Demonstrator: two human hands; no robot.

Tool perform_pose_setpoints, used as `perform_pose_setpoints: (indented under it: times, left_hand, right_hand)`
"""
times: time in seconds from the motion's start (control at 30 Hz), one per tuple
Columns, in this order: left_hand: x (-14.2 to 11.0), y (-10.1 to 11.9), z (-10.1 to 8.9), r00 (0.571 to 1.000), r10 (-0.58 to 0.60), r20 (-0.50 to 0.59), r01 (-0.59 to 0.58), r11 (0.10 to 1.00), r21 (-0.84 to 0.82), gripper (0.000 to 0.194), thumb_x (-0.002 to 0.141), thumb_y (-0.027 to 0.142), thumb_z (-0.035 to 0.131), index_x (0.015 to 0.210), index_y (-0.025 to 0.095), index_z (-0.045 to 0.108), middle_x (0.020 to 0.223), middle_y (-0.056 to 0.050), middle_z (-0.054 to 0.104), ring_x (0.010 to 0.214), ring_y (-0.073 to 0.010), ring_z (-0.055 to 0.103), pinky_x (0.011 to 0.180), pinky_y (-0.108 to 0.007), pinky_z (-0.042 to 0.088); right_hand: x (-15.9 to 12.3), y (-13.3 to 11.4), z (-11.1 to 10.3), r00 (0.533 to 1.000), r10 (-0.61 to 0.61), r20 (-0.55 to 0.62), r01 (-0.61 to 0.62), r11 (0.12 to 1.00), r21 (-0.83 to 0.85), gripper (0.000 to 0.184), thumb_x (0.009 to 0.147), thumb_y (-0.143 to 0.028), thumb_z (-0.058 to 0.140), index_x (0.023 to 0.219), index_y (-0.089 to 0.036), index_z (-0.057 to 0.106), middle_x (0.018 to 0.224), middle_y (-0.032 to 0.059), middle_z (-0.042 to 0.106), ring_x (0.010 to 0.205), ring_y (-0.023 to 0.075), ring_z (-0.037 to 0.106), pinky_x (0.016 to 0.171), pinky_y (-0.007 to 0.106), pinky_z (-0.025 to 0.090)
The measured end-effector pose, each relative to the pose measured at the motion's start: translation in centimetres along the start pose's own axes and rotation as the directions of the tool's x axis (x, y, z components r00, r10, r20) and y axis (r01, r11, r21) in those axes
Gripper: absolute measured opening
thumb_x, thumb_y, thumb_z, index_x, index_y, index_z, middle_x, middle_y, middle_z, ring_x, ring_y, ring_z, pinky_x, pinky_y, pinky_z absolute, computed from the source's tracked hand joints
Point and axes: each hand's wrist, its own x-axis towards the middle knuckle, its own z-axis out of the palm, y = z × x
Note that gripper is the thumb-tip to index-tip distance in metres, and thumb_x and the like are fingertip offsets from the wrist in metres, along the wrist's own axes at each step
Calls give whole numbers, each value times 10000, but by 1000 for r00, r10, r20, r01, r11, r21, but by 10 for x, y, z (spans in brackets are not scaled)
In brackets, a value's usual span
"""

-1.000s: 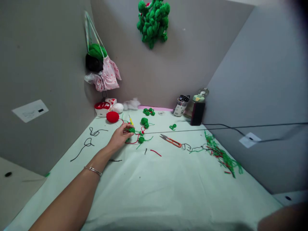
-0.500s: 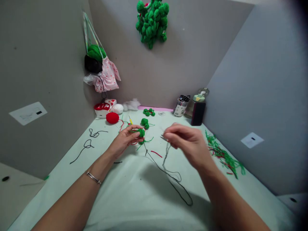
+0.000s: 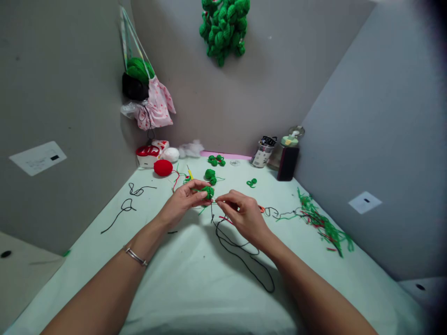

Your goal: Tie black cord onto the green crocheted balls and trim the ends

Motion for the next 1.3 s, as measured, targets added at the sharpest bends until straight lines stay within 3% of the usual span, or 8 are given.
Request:
perform_pose_setpoints:
  times: [0.17, 0.33, 0.53, 0.7, 0.83, 1.07, 1.3]
  left_hand:
    - [0, -1, -1, 1000, 18, 12, -18, 1000, 25, 291, 818, 324, 757, 1062, 196, 664, 1013, -38, 674, 897, -168, 662, 944, -408, 520]
    - [-1, -1, 1, 999, 42, 12, -43, 996, 74, 265, 810, 307, 764, 1023, 185, 662, 1026, -42, 672, 906, -171, 665, 932, -403, 526]
    - [-2, 2, 6, 1000, 20, 16, -20, 999, -29, 233, 806, 281, 762, 986, 177, 657, 983, -38, 678, 894, -163, 651, 934, -414, 533]
    - [-3, 4, 13, 1000, -16, 4, 16, 993, -114, 208, 793, 264, 767, 958, 178, 672, 974, -38, 684, 917, -166, 635, 914, -378, 527]
    - [-4, 3, 14, 1000, -18, -11, 16, 992, -128, 212, 795, 271, 767, 967, 184, 677, 989, -34, 681, 926, -167, 634, 900, -355, 522]
    - [-3, 3, 13, 999, -28, -37, 22, 990, -142, 236, 805, 294, 763, 982, 174, 662, 984, -32, 680, 896, -164, 650, 891, -353, 518]
    - [-4, 5, 13, 999, 3, -35, -6, 996, -83, 229, 810, 292, 755, 986, 179, 662, 994, -37, 670, 917, -172, 636, 899, -367, 516]
  right_hand:
    - [-1, 2, 1, 1000, 0, 8, 0, 1000, -21, 150, 895, -165, 580, 865, -173, 727, 729, 12, 600, 618, 109, 504, 578, 240, 357]
    - [-2, 1, 3, 997, 77, 13, -77, 997, 21, 155, 879, -177, 573, 825, -166, 719, 688, 1, 599, 570, 98, 486, 557, 238, 348]
    - [-2, 2, 6, 984, 176, 35, -179, 954, 239, 156, 875, -251, 595, 837, -158, 714, 706, 5, 604, 599, 108, 455, 561, 239, 355]
    - [-1, 11, 15, 984, 178, 9, -168, 913, 372, 172, 871, -301, 616, 841, -157, 705, 700, 12, 591, 632, 127, 469, 585, 249, 382]
    - [-2, 13, 18, 989, 135, -55, -106, 926, 362, 159, 880, -286, 616, 842, -163, 710, 769, 30, 618, 686, 136, 510, 627, 255, 404]
    - [-4, 4, 10, 983, 175, 50, -181, 929, 324, 229, 885, -306, 589, 952, -142, 734, 745, 28, 610, 594, 109, 426, 542, 243, 350]
    - [-2, -3, 5, 981, 181, 66, -192, 935, 297, 233, 870, -292, 588, 927, -143, 757, 722, 24, 621, 562, 99, 402, 511, 234, 319]
